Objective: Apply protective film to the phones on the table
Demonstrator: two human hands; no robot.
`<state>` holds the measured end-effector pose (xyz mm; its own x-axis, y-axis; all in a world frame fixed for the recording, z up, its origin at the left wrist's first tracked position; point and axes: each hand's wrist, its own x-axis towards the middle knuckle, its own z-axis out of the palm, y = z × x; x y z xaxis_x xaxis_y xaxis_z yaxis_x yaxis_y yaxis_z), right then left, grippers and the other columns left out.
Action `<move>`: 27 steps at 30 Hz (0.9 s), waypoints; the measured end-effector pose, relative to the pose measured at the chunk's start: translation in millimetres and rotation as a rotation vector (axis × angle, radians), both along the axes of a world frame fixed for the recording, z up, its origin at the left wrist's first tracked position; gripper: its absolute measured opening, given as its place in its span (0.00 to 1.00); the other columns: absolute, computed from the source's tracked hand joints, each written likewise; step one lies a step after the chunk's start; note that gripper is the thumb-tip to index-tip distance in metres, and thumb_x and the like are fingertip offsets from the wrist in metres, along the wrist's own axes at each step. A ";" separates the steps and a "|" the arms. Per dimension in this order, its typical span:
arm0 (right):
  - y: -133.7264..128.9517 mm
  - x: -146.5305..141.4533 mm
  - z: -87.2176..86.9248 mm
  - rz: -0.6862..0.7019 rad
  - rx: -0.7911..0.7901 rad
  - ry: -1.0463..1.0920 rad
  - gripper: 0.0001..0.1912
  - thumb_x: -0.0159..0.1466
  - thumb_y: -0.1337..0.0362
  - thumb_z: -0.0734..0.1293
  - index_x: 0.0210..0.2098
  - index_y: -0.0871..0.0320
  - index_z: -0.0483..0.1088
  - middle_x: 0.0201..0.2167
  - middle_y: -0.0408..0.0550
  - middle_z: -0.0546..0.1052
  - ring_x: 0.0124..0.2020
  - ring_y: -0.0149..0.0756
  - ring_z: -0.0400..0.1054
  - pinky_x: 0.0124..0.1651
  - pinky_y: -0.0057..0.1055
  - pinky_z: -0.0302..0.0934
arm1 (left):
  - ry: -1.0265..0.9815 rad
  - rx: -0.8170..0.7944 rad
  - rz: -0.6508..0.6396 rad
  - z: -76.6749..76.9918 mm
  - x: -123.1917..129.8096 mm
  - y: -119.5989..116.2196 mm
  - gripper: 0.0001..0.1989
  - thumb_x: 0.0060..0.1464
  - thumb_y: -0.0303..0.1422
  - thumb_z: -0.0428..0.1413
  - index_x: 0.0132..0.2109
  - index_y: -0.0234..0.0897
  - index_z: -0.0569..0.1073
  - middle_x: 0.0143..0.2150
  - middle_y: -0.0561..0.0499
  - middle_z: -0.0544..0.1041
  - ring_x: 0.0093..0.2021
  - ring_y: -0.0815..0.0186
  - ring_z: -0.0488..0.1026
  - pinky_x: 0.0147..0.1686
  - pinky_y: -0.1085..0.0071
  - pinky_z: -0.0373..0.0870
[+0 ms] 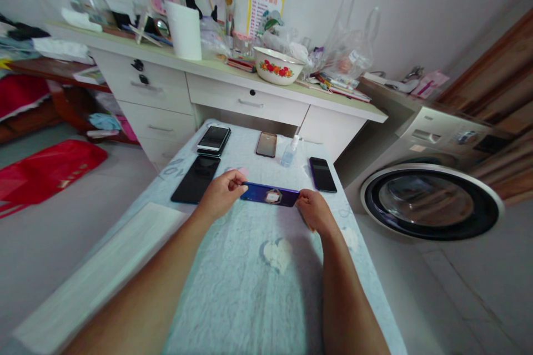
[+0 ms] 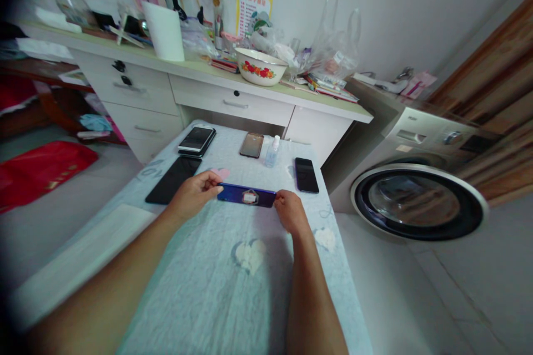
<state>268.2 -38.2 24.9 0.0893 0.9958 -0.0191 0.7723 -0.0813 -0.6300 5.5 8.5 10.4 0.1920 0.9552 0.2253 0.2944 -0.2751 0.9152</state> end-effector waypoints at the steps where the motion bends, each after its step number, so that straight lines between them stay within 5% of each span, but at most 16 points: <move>1: -0.3 -1.2 0.4 0.006 -0.007 -0.020 0.09 0.55 0.69 0.59 0.27 0.59 0.71 0.20 0.42 0.70 0.24 0.30 0.61 0.29 0.25 0.49 | -0.001 -0.002 0.001 0.4 0.1 -0.1 0.07 0.47 0.34 0.57 0.34 0.37 0.70 0.27 0.57 0.68 0.27 0.70 0.65 0.30 0.73 0.62; 10: 0.4 -1.9 -0.1 0.029 0.009 -0.087 0.08 0.54 0.71 0.59 0.24 0.59 0.70 0.22 0.44 0.71 0.26 0.31 0.63 0.29 0.25 0.49 | -0.003 0.001 0.011 2.3 0.7 -0.8 0.07 0.46 0.34 0.57 0.34 0.37 0.70 0.26 0.57 0.68 0.27 0.70 0.66 0.29 0.73 0.62; 20: 1.7 6.3 2.9 -0.078 0.081 0.394 0.13 0.54 0.56 0.64 0.32 0.60 0.71 0.22 0.42 0.71 0.22 0.30 0.61 0.25 0.25 0.53 | -0.003 0.003 -0.002 -2.0 0.0 1.3 0.07 0.47 0.35 0.57 0.34 0.37 0.70 0.27 0.57 0.68 0.27 0.70 0.65 0.29 0.73 0.62; 27: 0.8 4.9 2.7 -0.066 0.083 0.408 0.14 0.53 0.56 0.64 0.32 0.60 0.71 0.22 0.42 0.71 0.22 0.30 0.61 0.25 0.25 0.53 | -0.012 -0.004 -0.001 -3.5 -0.3 1.4 0.08 0.47 0.35 0.57 0.34 0.37 0.70 0.27 0.56 0.68 0.28 0.69 0.66 0.30 0.73 0.62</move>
<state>273.1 -37.4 27.6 0.1548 0.9878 0.0145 0.4533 -0.0580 -0.8895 5.2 9.9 6.9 0.1903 0.9558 0.2239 0.2832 -0.2719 0.9197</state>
